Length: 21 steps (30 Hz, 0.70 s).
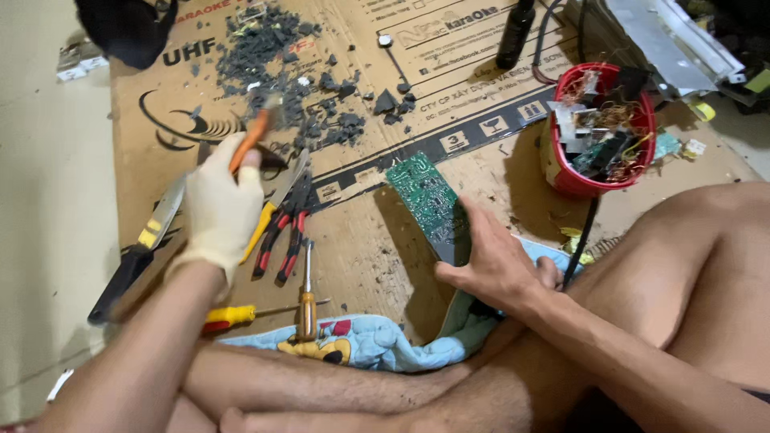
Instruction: The person sits on the floor and uses a small metal tool to scrape residue off a green circuit board. They then use a brush to sweep away debris from the board's surface.
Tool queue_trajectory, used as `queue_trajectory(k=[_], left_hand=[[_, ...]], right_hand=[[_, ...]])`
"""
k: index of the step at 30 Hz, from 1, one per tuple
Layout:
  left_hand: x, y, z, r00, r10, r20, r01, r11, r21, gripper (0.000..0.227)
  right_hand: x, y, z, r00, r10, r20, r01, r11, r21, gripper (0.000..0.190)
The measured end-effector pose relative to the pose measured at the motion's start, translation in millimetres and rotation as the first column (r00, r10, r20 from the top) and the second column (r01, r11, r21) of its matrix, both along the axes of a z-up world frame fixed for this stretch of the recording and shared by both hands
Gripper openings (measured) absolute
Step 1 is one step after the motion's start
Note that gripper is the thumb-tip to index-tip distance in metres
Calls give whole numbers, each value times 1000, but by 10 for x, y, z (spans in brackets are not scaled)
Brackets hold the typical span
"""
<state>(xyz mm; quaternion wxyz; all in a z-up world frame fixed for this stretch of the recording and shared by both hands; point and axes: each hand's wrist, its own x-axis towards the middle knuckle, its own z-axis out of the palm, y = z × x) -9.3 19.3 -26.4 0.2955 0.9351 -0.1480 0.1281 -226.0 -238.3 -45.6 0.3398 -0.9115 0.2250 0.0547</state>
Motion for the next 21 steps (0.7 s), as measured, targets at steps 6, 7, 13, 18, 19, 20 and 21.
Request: queue_trajectory(k=[6,7,13,18,19,20,21], left_hand=[[-682,643,-394,981,140,131,-175,934,312,61],[-762,697,-531,980,152,125,-185,930,319,61],[-1182,782,-772,937,-301,176,240,924,298,44],[-1203,604,-685,901,-334,-278,434,685,585,34],[-1203,567,-642,898,-340,-278,439,683,584,34],[-1214,545,-602,894,-306,-326,446,673,590,38],[-1223,527,-563,887,-271,-373,453,664,595,41]], right_hand=[[72,79,-233,919,365,151,-343,926,-156,96],[94,104,-223,915,377,147,-356,923,-149,96],[139,210,-251,896,436,76,-407,879,-249,105],[-17,276,-126,934,320,-157,-357,853,-382,102],[-30,247,-150,936,314,-158,-351,855,-383,102],[-41,230,-180,941,289,-176,-336,857,-391,102],[-51,217,-210,945,264,-193,-321,859,-399,103]])
